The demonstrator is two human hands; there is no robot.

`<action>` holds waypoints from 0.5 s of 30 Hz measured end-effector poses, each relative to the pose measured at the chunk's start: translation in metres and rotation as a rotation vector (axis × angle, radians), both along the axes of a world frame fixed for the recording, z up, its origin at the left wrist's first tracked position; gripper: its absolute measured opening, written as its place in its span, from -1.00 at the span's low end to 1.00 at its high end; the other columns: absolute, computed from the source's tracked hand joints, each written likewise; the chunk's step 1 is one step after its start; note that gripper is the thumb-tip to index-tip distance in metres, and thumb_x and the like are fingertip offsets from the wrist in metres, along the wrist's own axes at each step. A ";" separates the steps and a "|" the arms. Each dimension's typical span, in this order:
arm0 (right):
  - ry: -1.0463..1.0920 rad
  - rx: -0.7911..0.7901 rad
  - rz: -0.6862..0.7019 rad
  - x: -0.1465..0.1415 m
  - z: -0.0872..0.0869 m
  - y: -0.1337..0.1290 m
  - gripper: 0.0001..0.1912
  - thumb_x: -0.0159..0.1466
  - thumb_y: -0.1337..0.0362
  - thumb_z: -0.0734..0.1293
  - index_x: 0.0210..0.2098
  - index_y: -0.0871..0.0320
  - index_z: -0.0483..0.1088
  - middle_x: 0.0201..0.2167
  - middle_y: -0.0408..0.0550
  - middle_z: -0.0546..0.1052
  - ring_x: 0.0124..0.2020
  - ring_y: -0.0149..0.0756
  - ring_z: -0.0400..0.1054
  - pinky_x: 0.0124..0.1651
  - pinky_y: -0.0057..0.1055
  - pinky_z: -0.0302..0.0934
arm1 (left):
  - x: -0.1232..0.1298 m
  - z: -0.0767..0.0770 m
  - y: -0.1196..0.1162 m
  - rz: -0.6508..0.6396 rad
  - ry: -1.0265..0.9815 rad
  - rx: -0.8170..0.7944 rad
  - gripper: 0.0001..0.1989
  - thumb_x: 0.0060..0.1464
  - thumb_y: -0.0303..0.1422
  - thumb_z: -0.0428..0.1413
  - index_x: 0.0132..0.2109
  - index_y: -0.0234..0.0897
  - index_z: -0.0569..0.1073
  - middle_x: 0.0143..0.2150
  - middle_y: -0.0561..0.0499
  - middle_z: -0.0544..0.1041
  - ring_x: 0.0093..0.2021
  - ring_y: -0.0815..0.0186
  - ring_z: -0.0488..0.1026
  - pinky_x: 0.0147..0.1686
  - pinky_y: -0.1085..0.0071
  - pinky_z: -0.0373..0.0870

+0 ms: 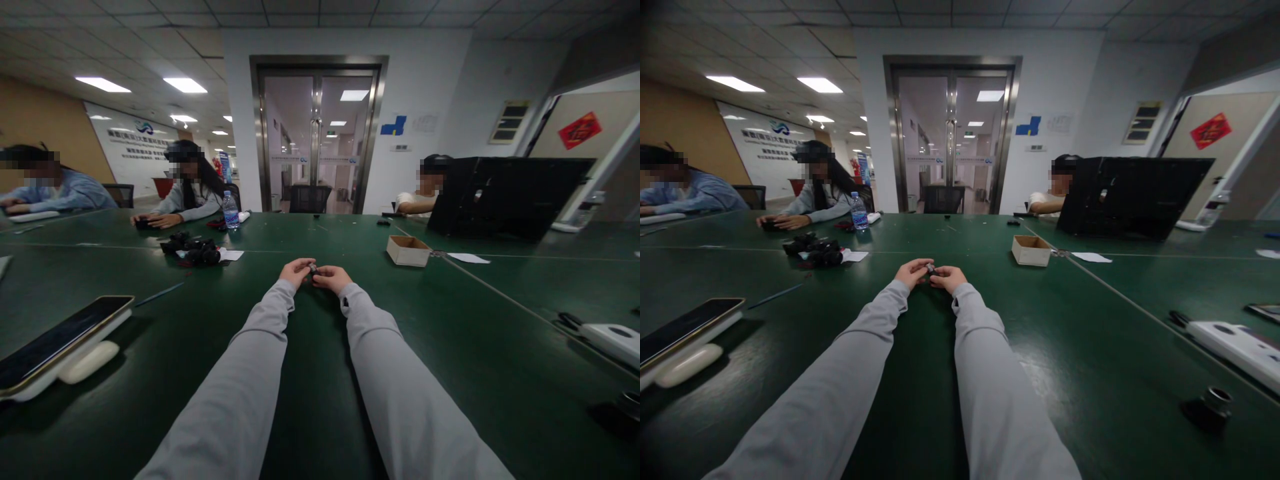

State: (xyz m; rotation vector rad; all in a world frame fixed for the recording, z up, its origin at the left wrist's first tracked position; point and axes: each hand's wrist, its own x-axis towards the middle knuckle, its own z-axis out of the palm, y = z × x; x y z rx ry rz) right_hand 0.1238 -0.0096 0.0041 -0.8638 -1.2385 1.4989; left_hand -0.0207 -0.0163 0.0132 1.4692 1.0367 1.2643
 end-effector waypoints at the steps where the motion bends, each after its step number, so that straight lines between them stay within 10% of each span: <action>1: -0.005 -0.001 -0.001 0.000 0.000 0.000 -0.78 -0.08 0.60 0.40 -0.43 0.32 0.40 -0.52 -0.07 0.47 -0.49 -0.37 0.41 -0.32 -0.43 0.39 | 0.000 -0.001 0.001 0.016 -0.003 0.003 -0.67 -0.12 -0.37 0.11 -0.13 -0.29 0.44 -0.18 -0.11 0.48 -0.20 0.27 0.40 -0.51 0.58 0.32; 15: -0.028 0.010 -0.026 -0.001 -0.001 0.002 -0.77 -0.11 0.59 0.43 -0.45 0.30 0.39 -0.57 -0.11 0.45 -0.51 -0.36 0.41 -0.37 -0.44 0.40 | 0.001 -0.006 0.007 0.115 -0.056 -0.044 -0.63 -0.28 -0.25 0.24 -0.28 -0.36 0.43 -0.30 -0.11 0.47 -0.32 0.30 0.41 -0.55 0.54 0.37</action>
